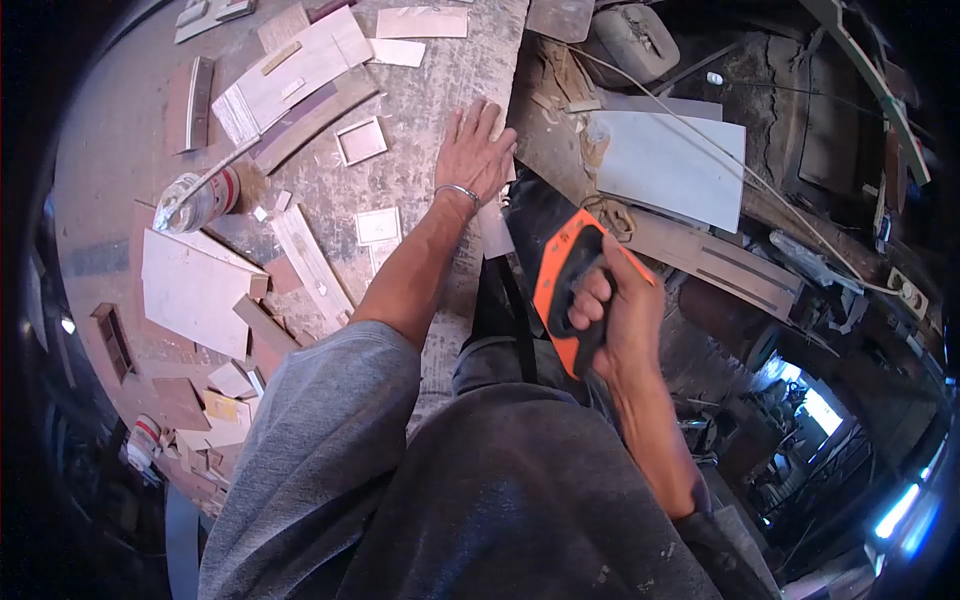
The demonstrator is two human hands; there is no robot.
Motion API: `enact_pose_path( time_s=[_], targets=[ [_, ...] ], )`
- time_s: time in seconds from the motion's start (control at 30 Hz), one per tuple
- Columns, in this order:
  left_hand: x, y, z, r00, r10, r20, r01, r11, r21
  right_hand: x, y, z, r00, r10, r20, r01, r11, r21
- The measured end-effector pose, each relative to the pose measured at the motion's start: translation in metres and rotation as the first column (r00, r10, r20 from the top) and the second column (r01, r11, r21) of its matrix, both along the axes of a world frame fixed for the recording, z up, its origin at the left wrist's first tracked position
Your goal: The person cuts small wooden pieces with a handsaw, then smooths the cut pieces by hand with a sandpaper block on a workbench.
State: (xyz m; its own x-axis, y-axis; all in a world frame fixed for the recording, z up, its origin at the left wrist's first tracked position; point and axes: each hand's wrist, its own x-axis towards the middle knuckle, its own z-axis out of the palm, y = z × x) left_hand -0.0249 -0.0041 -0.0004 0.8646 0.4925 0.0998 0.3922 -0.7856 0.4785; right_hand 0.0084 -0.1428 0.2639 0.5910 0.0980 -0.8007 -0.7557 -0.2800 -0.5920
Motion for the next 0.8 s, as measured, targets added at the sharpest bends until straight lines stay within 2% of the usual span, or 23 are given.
enact_pose_path(
  time_s=[0.13, 0.23, 0.33, 0.57, 0.7, 0.8],
  targets=[
    [0.001, -0.001, 0.007, 1.000, -0.003, -0.019, 0.003, 1.000, 0.028, 0.023, 0.010, -0.005, 0.993, 0.116, -0.010, -0.116, 0.993, -0.028],
    [0.002, 0.000, 0.005, 1.000, -0.003, -0.021, 0.003, 1.000, 0.015, 0.012, -0.003, 0.014, 0.997, 0.074, 0.002, -0.074, 0.997, -0.038],
    [0.002, -0.001, 0.003, 1.000, -0.005, -0.013, 0.005, 1.000, 0.025, 0.009, -0.005, 0.034, 0.993, 0.116, -0.003, -0.115, 0.989, -0.089],
    [0.000, 0.001, 0.003, 1.000, -0.005, -0.021, 0.005, 1.000, 0.018, 0.009, -0.006, 0.032, 0.999, 0.040, -0.027, -0.041, 0.999, -0.029],
    [0.001, 0.001, 0.003, 0.999, -0.002, -0.032, 0.003, 1.000, 0.005, 0.013, 0.003, 0.034, 0.998, 0.006, -0.055, -0.009, 0.998, -0.059],
    [0.000, 0.001, 0.006, 0.998, -0.013, -0.060, 0.014, 1.000, 0.018, 0.015, 0.016, 0.033, 0.993, 0.106, -0.046, -0.109, 0.992, -0.067]
  ],
)
